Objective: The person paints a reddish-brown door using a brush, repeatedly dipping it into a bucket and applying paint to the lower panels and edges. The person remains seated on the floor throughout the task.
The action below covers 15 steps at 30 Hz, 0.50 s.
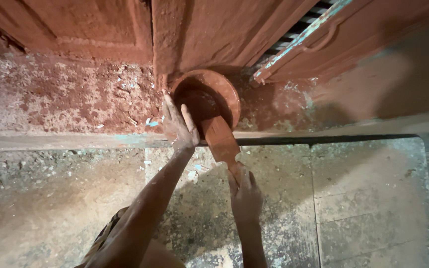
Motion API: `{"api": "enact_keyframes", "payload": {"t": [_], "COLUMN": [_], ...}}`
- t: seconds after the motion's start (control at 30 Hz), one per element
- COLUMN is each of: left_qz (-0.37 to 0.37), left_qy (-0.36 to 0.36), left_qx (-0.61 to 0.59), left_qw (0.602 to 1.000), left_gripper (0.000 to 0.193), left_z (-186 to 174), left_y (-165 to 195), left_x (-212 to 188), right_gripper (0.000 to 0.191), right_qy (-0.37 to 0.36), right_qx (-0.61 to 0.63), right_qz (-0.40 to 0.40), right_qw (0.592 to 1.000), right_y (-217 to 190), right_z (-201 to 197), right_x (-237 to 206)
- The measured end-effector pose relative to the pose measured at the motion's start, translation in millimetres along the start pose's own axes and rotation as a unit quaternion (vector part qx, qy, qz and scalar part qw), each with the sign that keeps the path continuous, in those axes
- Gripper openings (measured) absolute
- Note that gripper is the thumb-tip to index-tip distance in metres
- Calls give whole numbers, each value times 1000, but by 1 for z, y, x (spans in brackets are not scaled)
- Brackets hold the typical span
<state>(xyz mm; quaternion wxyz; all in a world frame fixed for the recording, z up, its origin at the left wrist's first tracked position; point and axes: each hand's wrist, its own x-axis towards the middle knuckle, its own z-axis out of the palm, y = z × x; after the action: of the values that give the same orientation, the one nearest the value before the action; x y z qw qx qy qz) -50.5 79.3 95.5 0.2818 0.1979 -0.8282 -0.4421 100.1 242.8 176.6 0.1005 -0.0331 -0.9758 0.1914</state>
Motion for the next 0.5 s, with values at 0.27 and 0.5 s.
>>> {"api": "enact_keyframes", "payload": {"t": [0.27,0.5], "left_qz": [237,45], "left_qy": [60,-6], "left_qx": [21,-48], "left_qw": [969,998], "left_gripper": [62,61], "left_z": [-5,-7], "left_y": [-6,3], "left_x": [1,0], "right_gripper": [34,47], "right_qy": [3,-25], "right_qx": [38,-22], "right_qz": [15,63], "right_qw": [999,997], "right_y": [5,21], "right_z": [-9,-9], "right_x": [-18,-46]}}
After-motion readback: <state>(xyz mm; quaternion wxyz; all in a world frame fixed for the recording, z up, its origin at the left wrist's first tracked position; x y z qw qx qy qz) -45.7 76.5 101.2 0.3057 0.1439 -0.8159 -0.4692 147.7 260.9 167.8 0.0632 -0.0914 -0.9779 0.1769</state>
